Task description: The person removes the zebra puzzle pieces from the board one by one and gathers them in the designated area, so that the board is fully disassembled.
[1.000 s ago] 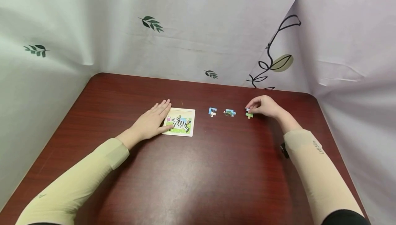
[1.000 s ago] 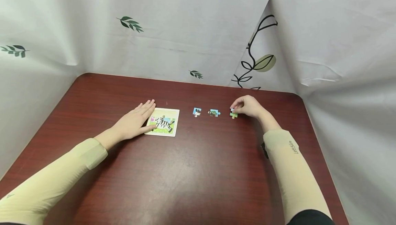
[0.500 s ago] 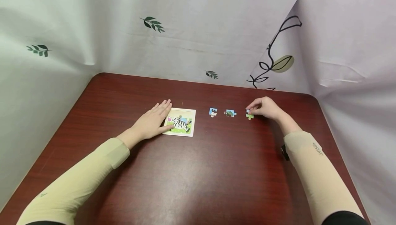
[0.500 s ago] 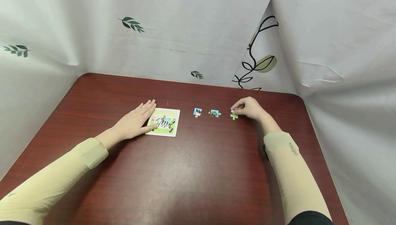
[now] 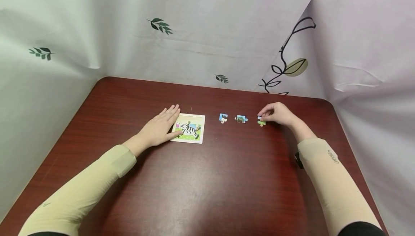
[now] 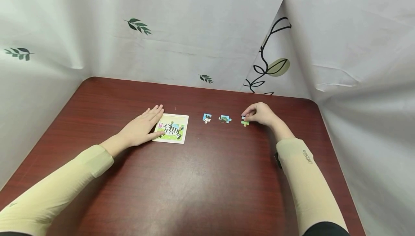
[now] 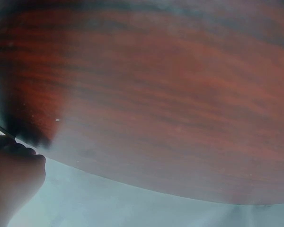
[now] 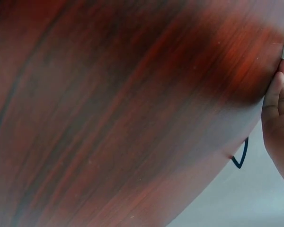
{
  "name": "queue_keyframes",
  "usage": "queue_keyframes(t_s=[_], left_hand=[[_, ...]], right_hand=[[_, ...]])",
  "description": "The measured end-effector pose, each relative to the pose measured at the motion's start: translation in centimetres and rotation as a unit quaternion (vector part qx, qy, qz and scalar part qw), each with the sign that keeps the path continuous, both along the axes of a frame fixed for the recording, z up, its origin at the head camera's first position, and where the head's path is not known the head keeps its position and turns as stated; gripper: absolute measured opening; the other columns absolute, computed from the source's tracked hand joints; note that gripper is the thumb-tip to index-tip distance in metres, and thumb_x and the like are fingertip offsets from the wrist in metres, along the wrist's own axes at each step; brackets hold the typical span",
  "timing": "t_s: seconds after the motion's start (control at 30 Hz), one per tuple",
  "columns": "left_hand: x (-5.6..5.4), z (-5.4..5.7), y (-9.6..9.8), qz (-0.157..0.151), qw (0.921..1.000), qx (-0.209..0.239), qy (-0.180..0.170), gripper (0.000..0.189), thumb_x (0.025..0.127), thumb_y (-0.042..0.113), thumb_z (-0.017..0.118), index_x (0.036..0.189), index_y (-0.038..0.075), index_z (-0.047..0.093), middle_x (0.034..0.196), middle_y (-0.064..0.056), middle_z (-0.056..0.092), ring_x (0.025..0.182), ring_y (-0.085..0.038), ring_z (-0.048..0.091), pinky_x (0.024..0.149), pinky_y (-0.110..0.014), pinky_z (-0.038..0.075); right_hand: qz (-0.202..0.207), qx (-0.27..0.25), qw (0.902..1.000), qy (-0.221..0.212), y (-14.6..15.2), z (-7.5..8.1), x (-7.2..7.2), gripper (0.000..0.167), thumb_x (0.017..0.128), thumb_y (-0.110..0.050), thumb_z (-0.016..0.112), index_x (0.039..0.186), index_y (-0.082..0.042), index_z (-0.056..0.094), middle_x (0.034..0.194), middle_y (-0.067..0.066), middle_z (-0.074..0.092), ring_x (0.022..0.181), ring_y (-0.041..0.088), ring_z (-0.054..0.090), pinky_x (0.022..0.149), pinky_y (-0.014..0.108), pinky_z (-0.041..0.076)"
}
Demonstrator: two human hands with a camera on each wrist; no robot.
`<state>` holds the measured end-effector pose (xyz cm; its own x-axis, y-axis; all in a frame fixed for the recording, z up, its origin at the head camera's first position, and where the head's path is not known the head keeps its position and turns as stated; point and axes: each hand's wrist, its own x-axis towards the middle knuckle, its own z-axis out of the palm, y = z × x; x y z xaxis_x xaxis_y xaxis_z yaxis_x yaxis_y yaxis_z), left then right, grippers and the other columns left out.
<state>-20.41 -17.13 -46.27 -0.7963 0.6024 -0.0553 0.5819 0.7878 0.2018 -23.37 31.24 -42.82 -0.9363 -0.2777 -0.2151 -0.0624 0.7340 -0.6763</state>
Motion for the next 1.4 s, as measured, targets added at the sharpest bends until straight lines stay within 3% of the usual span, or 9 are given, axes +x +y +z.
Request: queue_keyframes(t_s=[0.33, 0.6, 0.77, 1.03, 1.4], left_hand=[[0.1, 0.0, -0.1, 0.001, 1.0, 0.001, -0.001, 0.094, 0.104, 0.056, 0.059, 0.166, -0.006, 0.023, 0.177, -0.021, 0.017, 0.166, -0.036, 0.017, 0.138, -0.051, 0.015], [0.1, 0.0, -0.1, -0.001, 1.0, 0.002, 0.0, 0.094, 0.104, 0.056, 0.058, 0.166, -0.006, 0.023, 0.177, -0.021, 0.017, 0.166, -0.035, 0.017, 0.137, -0.051, 0.016], [0.0, -0.1, -0.2, -0.002, 1.0, 0.004, -0.001, 0.095, 0.104, 0.057, 0.057, 0.166, -0.005, 0.022, 0.177, -0.02, 0.016, 0.167, -0.035, 0.016, 0.138, -0.051, 0.015], [-0.1, -0.1, -0.3, -0.003, 1.0, 0.001, -0.009, 0.099, 0.102, 0.059, 0.06, 0.167, -0.004, 0.02, 0.178, -0.02, 0.013, 0.167, -0.035, 0.015, 0.138, -0.051, 0.014], [0.0, 0.0, -0.3, 0.002, 0.9998, 0.004, -0.019, 0.101, 0.101, 0.061, 0.061, 0.167, -0.003, 0.02, 0.178, -0.019, 0.013, 0.167, -0.033, 0.014, 0.138, -0.05, 0.014]], right_hand=[[0.002, 0.004, 1.0, 0.008, 0.1, 0.1, 0.1, 0.017, 0.092, -0.003, 0.081, 0.107, 0.004, 0.081, 0.092, 0.012, 0.079, 0.077, 0.003, 0.064, 0.07, 0.016, 0.053], [0.028, 0.01, 0.9985, 0.046, -1.4, 1.4, -0.4, 0.014, 0.094, -0.008, 0.08, 0.107, -0.003, 0.082, 0.095, 0.012, 0.081, 0.08, 0.004, 0.066, 0.073, 0.017, 0.053], [0.067, 0.007, 0.9959, 0.059, -4.6, 2.4, -1.0, 0.013, 0.094, -0.008, 0.08, 0.107, -0.004, 0.082, 0.096, 0.011, 0.08, 0.085, 0.01, 0.07, 0.077, 0.018, 0.057], [0.13, -0.028, 0.9896, 0.056, -11.5, 2.8, -1.6, 0.014, 0.093, -0.008, 0.08, 0.106, -0.003, 0.082, 0.096, 0.01, 0.081, 0.087, 0.016, 0.075, 0.084, 0.03, 0.064], [0.198, -0.069, 0.9767, 0.045, -19.8, 2.0, -1.7, 0.013, 0.092, -0.007, 0.081, 0.104, -0.002, 0.081, 0.095, 0.01, 0.081, 0.083, 0.014, 0.073, 0.079, 0.023, 0.061]])
